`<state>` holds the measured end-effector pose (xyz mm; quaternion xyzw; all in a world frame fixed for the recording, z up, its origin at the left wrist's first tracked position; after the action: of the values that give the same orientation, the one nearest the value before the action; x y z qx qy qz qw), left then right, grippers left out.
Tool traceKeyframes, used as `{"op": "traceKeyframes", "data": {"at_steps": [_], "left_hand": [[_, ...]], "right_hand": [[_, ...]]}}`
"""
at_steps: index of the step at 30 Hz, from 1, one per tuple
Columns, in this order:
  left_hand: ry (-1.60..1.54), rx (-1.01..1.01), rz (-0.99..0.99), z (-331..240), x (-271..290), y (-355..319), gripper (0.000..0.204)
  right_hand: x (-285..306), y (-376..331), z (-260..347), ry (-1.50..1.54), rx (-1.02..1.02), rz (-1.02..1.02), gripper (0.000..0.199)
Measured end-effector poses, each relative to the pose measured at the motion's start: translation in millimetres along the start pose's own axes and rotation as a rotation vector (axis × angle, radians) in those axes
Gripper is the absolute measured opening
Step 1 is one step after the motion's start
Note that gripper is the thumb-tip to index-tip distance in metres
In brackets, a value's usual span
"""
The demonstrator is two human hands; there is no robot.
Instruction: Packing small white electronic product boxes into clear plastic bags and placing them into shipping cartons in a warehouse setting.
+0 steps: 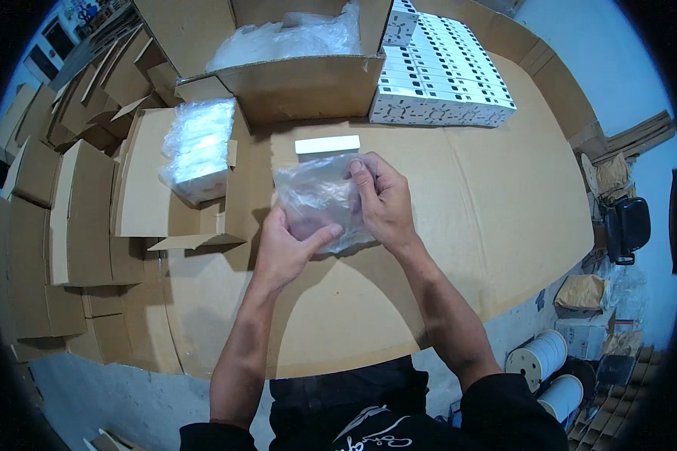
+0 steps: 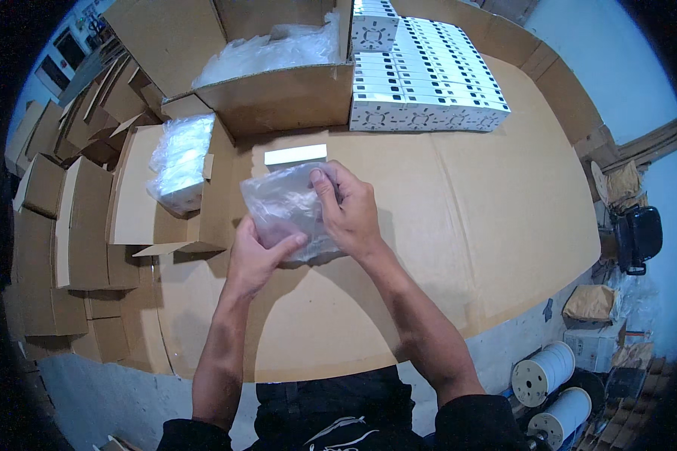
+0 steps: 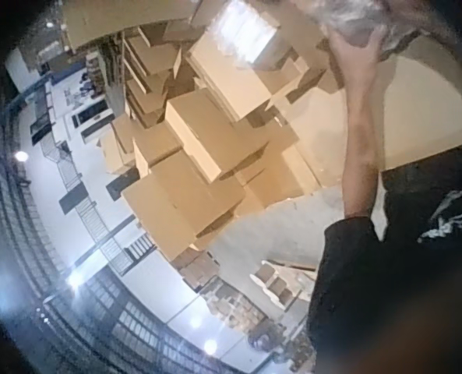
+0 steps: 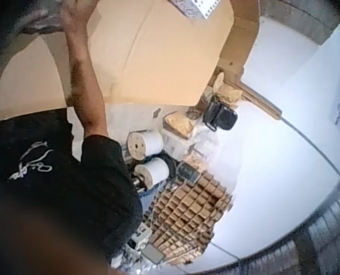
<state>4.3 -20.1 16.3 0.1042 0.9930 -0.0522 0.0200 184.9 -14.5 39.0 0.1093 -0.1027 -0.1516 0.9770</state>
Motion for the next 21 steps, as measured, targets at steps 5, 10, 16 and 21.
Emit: {"op": "traceKeyframes", "data": {"at_steps": [5, 10, 16, 21], "left_hand": [[0.112, 0.074, 0.153, -6, -1, 3, 0.045], [0.167, 0.008, 0.146, -3, 0, 4, 0.043], [0.210, -0.081, 0.146, 1, -3, 6, 0.047], [0.232, -0.050, 0.150, 3, -3, 5, 0.048]], "right_hand": [[19, 8, -1, 0.257, -0.129, -0.045, 0.016], [34, 13, 36, -0.280, 0.485, -0.099, 0.031], [25, 6, 40, -0.503, 0.642, 0.063, 0.040], [13, -2, 46, -0.526, 0.632, 0.092, 0.040]]}}
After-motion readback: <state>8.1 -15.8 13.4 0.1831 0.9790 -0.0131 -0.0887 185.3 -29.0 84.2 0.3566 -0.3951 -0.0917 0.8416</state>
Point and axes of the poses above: each hand's wrist, its own y-axis towards the middle knuckle, its own x-axis out of the back of the hand, z = x × y, the point moved 3 cm from there along y, towards the middle knuckle, and after that the axes turned 4 degrees about -z, right-handed, at the moved point
